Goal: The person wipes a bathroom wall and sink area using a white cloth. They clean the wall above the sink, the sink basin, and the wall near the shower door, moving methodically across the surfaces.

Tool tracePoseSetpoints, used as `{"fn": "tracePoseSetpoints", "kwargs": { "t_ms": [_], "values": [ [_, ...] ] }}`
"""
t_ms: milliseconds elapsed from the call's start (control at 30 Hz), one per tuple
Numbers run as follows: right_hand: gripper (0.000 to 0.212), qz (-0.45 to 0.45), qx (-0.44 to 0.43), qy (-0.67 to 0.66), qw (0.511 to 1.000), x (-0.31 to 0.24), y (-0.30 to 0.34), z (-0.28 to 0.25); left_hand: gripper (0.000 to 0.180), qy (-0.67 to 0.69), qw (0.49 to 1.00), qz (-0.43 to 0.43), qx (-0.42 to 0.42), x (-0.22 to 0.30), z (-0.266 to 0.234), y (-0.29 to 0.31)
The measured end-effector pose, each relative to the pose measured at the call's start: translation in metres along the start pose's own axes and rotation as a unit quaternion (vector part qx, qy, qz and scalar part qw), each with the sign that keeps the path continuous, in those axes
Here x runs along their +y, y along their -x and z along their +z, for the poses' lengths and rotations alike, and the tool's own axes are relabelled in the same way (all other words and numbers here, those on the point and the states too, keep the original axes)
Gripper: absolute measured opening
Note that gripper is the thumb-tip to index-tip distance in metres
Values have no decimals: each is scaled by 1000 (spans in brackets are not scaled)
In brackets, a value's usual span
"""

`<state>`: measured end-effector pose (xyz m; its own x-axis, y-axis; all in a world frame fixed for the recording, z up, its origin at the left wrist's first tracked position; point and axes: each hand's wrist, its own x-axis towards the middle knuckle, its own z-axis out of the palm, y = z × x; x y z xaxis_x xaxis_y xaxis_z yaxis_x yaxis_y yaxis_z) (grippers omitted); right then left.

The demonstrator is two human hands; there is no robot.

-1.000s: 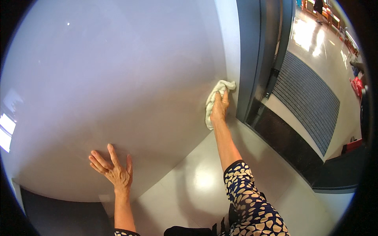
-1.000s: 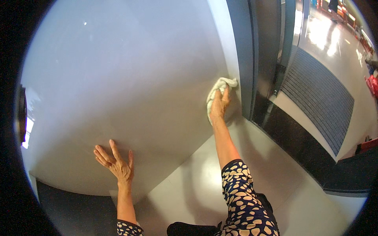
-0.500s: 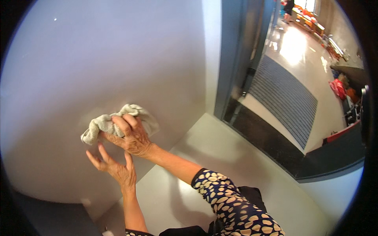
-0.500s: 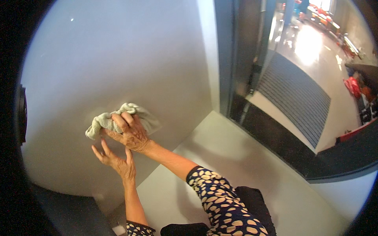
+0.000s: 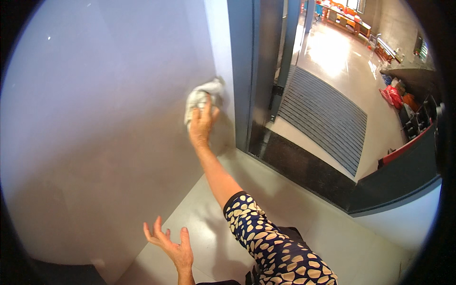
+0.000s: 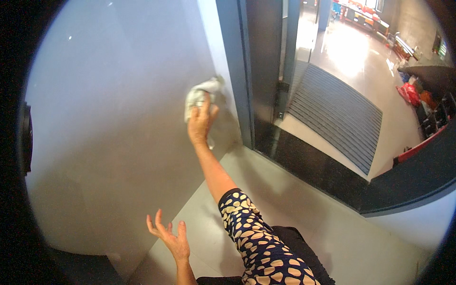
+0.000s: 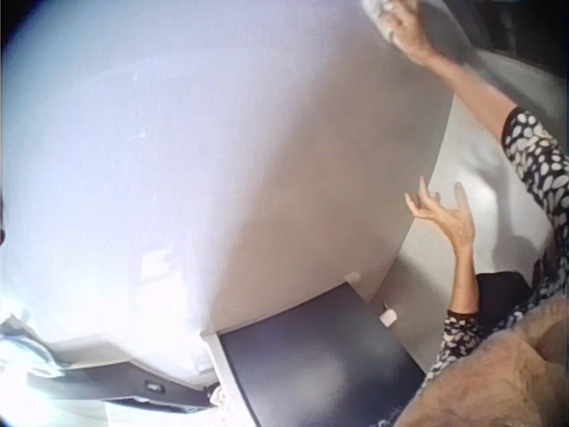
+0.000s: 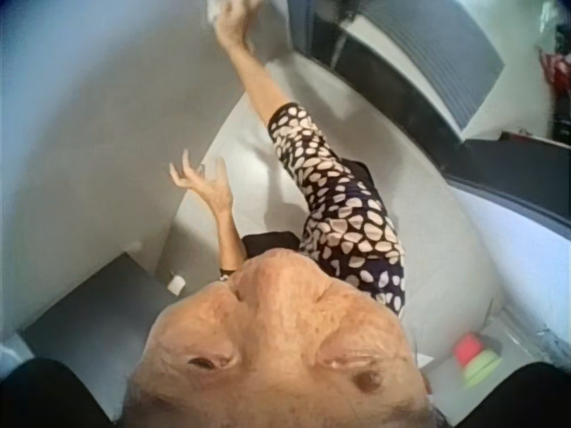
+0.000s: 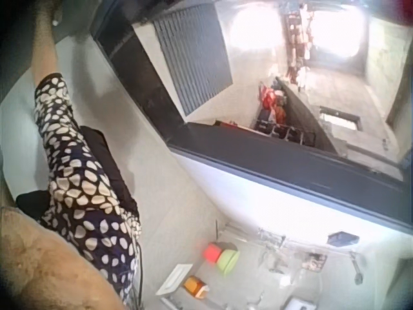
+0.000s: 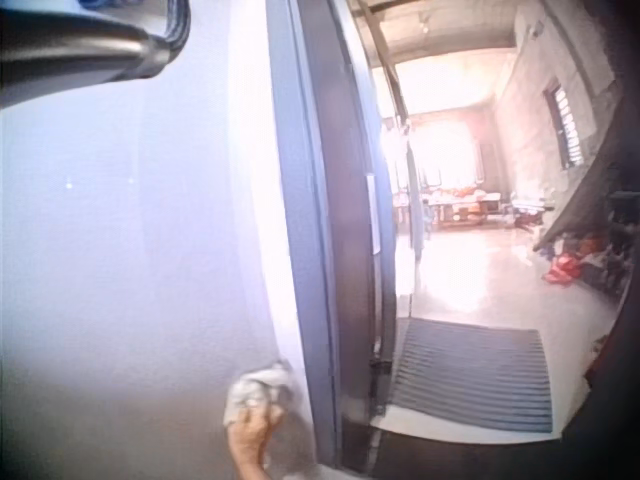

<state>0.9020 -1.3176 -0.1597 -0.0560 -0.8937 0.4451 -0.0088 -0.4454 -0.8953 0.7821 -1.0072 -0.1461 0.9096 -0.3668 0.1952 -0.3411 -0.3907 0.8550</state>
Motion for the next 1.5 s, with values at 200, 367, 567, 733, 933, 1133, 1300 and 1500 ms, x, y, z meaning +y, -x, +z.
{"fn": "tracePoseSetpoints", "kwargs": {
  "t_ms": [200,367,567,733,933,1133,1300,1500],
  "values": [
    [62,295,-83,-14,952,63,37,-25,61,132,983,-116,-47,-9,-15,41],
    [64,428,-97,23,898,109,69,-33,50,145,970,-170,-95,7,-21,68],
    [56,435,17,-171,884,101,64,-19,38,161,952,-197,-169,-5,-10,78],
    [52,328,5,-160,931,-21,54,-19,36,121,948,-199,-217,15,11,58],
    [47,-107,-75,-99,986,-129,92,-5,36,126,933,-238,-239,61,15,33],
    [53,-292,-19,-68,954,-65,69,1,34,145,940,-210,-228,47,3,46],
    [63,-97,-13,-34,995,-15,53,-9,33,167,938,-214,-217,35,-7,56],
    [59,126,17,-34,991,49,47,-26,35,168,934,-229,-219,3,-11,79]
  ]
}}
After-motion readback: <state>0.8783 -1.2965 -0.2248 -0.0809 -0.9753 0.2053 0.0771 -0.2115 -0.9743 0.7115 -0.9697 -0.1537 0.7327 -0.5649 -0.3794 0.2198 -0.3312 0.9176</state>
